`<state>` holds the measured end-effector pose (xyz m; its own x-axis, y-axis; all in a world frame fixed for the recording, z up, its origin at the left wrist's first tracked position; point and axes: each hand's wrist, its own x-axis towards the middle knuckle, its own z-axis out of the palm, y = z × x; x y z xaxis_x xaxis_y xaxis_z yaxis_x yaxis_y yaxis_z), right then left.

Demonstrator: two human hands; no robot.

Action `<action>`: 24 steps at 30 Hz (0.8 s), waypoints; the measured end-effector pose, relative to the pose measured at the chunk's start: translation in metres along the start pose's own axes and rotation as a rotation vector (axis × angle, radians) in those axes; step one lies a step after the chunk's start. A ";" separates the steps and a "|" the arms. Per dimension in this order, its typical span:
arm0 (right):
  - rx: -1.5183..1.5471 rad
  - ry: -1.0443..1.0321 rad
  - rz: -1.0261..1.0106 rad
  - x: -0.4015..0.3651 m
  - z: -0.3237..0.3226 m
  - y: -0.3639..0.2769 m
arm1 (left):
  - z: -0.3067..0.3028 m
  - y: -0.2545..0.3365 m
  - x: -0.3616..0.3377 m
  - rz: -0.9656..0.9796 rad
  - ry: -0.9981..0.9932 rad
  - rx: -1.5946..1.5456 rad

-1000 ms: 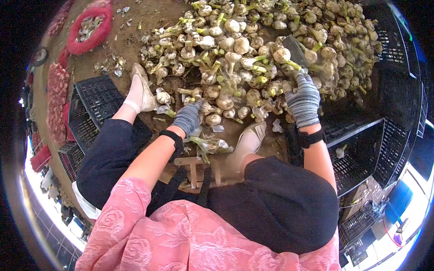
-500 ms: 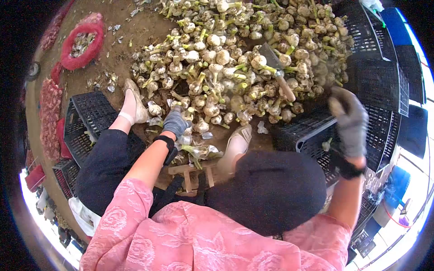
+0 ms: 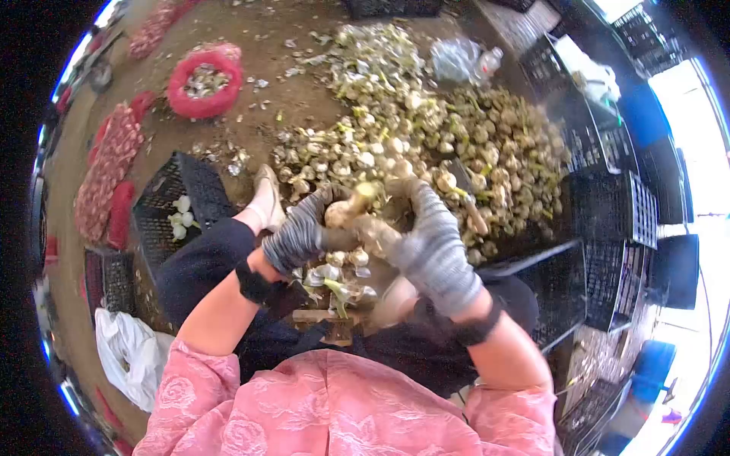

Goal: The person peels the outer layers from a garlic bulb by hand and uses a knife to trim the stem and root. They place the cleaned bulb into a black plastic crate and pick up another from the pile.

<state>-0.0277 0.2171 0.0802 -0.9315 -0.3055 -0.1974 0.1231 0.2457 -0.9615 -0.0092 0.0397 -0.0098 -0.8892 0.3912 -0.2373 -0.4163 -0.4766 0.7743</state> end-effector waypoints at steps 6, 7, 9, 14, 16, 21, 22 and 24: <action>-0.135 -0.168 -0.246 0.018 0.045 0.007 | 0.012 0.025 -0.044 0.385 0.217 0.217; -0.217 -0.183 -0.268 0.020 0.045 0.001 | 0.015 0.032 -0.048 0.368 0.328 0.461; -0.247 -0.204 -0.295 0.021 0.045 -0.006 | 0.010 0.027 -0.051 0.372 0.293 0.218; -0.109 -0.452 -0.170 0.033 0.035 -0.017 | -0.014 0.008 -0.041 0.430 0.332 0.346; -0.156 -0.457 -0.147 0.037 0.033 -0.014 | -0.018 0.008 -0.041 0.470 0.298 0.438; -0.310 -0.497 -0.171 0.049 0.030 -0.013 | -0.015 0.015 -0.040 0.154 0.202 -0.066; -0.210 -0.505 -0.084 0.051 0.030 -0.007 | -0.020 0.010 -0.038 0.171 0.140 -0.075; -0.142 -0.496 -0.071 0.051 0.031 -0.009 | -0.023 0.016 -0.035 0.118 0.054 -0.141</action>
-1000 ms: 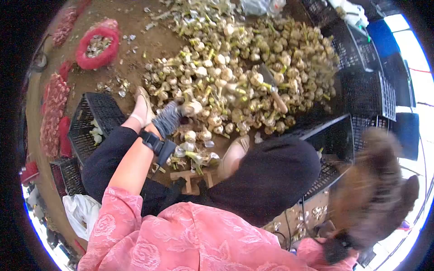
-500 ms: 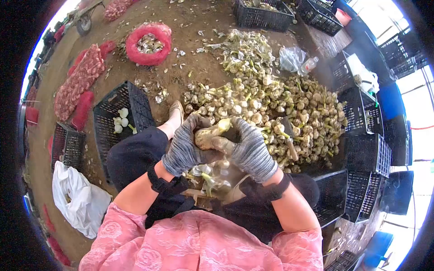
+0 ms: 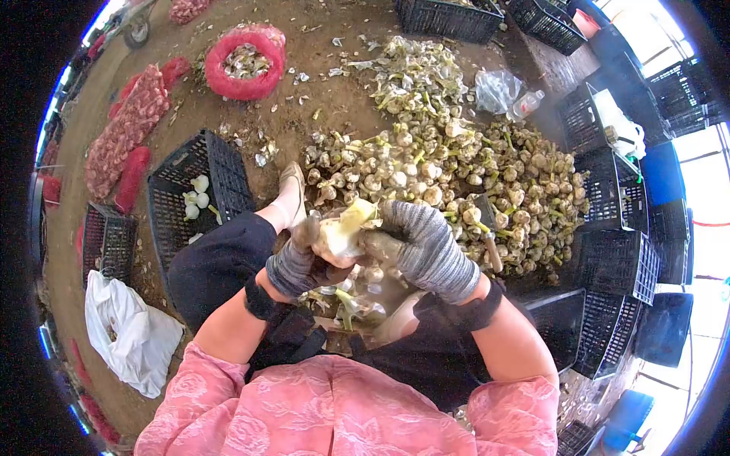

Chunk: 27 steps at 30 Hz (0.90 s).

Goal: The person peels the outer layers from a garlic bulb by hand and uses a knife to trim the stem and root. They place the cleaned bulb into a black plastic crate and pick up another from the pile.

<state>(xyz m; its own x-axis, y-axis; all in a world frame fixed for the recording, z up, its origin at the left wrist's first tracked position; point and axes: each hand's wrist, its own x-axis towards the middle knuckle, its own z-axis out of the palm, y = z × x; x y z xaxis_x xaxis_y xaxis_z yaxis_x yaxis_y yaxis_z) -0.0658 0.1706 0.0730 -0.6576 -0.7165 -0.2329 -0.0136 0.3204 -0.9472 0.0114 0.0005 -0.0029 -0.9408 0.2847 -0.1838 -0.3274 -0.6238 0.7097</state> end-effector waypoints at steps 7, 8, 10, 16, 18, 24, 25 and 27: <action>0.007 0.179 -0.312 0.012 0.011 0.030 | 0.006 -0.009 0.007 0.352 0.114 0.047; 0.022 0.203 -0.257 0.012 0.014 0.035 | 0.005 -0.010 0.005 0.363 0.153 0.113; 0.049 0.179 -0.189 0.009 0.016 0.027 | -0.002 -0.012 0.001 0.348 0.188 0.118; 0.514 0.076 0.039 0.002 0.020 0.004 | -0.012 -0.003 -0.001 0.306 0.204 0.435; 0.639 0.077 0.086 0.003 0.020 0.009 | -0.013 -0.005 0.004 0.325 0.166 0.292; 0.824 0.143 0.202 0.000 0.017 0.009 | -0.007 0.010 -0.011 0.286 0.158 0.111; 0.824 0.139 0.202 0.000 0.016 0.008 | -0.014 0.005 -0.011 0.277 0.131 0.125; 0.915 0.297 0.075 0.001 0.013 0.006 | -0.020 0.004 -0.010 0.258 0.077 0.155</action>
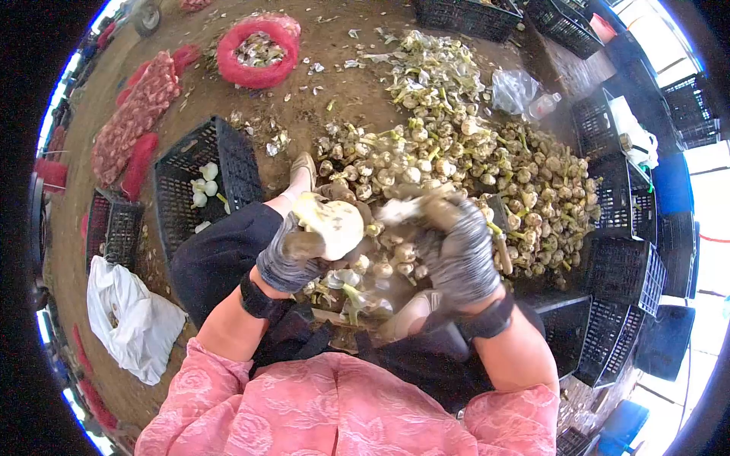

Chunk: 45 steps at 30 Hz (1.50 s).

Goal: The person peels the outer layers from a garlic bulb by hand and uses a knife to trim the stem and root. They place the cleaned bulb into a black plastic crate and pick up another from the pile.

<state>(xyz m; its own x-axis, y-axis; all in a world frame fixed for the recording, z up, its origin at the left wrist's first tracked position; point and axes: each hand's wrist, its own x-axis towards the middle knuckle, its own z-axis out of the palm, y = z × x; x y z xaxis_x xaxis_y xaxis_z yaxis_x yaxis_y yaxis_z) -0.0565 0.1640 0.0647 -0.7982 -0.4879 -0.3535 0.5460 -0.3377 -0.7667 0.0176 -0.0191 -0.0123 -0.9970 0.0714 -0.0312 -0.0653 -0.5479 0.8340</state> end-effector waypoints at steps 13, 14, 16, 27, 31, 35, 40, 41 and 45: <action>-1.333 -0.347 -0.658 -0.013 0.014 -0.012 | 0.028 0.016 -0.005 0.148 0.035 0.114; -1.378 -0.320 -0.859 -0.013 0.015 -0.009 | 0.030 0.013 -0.006 0.148 0.032 0.113; -1.473 -0.301 -0.933 -0.013 0.014 -0.006 | 0.033 0.009 -0.008 0.157 0.064 -0.023; -1.104 -0.240 -0.559 -0.010 0.014 0.005 | 0.027 0.016 -0.013 0.107 0.050 0.184; -0.269 -0.050 -0.156 0.000 0.007 0.002 | 0.032 0.020 -0.017 0.120 -0.103 -0.032; -0.485 -0.005 -0.251 0.015 -0.008 -0.012 | 0.024 0.027 -0.020 0.089 -0.111 0.152; -1.521 -0.770 -0.425 0.003 -0.001 -0.007 | 0.026 0.027 -0.016 0.292 0.026 0.577; -1.514 -0.686 -0.378 0.000 0.002 -0.008 | 0.030 0.026 -0.016 0.254 0.064 0.280; -1.209 -0.277 -0.517 -0.008 0.016 -0.005 | 0.039 0.022 -0.016 0.247 0.195 0.398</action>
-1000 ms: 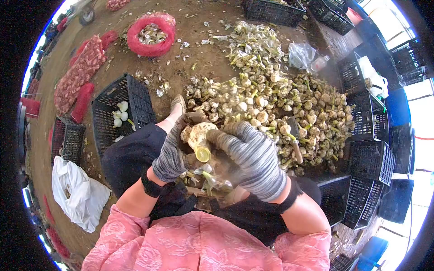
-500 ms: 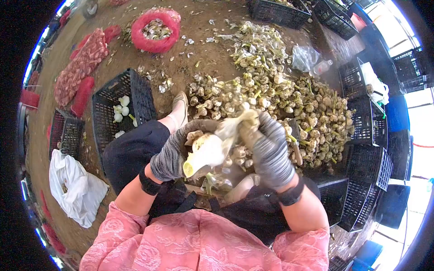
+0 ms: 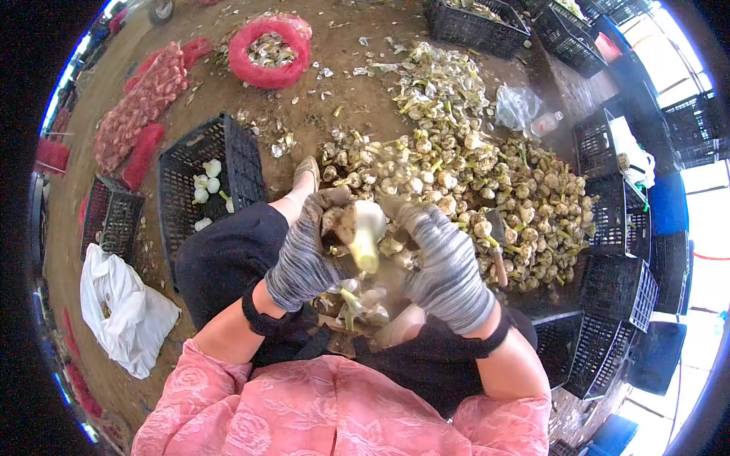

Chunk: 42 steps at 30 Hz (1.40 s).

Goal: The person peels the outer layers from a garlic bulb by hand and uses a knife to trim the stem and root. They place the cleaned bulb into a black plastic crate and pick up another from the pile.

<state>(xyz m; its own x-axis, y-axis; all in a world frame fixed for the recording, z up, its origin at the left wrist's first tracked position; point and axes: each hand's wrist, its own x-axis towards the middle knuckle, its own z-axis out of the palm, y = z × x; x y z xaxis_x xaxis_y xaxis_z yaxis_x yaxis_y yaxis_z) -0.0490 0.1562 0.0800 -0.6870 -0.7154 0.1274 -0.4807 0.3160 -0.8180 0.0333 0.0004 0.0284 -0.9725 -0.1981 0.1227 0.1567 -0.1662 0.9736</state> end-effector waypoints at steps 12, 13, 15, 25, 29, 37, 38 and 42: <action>-0.217 0.044 -0.282 0.000 0.007 0.008 | -0.023 0.010 0.010 0.410 -0.117 0.643; -0.162 0.091 -0.322 0.000 0.009 0.011 | -0.020 0.012 0.009 0.319 -0.133 0.502; -0.089 0.101 -0.352 -0.002 0.008 0.010 | -0.016 0.011 0.007 0.277 -0.117 0.560; 0.196 0.193 0.035 -0.003 0.007 0.022 | -0.019 0.000 0.002 0.255 -0.090 0.295; 0.777 0.140 0.377 -0.001 -0.001 0.013 | -0.017 0.002 0.002 0.206 -0.130 -0.062; 1.120 0.203 0.461 0.004 -0.003 0.033 | -0.016 -0.004 -0.001 0.210 -0.225 0.250; 1.128 0.213 0.469 0.005 -0.006 0.035 | -0.016 -0.012 0.000 0.172 -0.373 0.491; 1.071 0.167 0.399 0.004 -0.006 0.040 | -0.008 -0.019 0.001 -0.089 -0.589 0.852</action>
<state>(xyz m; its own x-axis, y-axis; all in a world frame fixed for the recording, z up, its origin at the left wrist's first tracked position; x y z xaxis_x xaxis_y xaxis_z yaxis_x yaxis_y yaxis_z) -0.0739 0.1695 0.0514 -0.7879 -0.5669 -0.2404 0.4407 -0.2465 -0.8632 0.0311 -0.0045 0.0081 -0.9408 0.3225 -0.1047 0.1289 0.6257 0.7693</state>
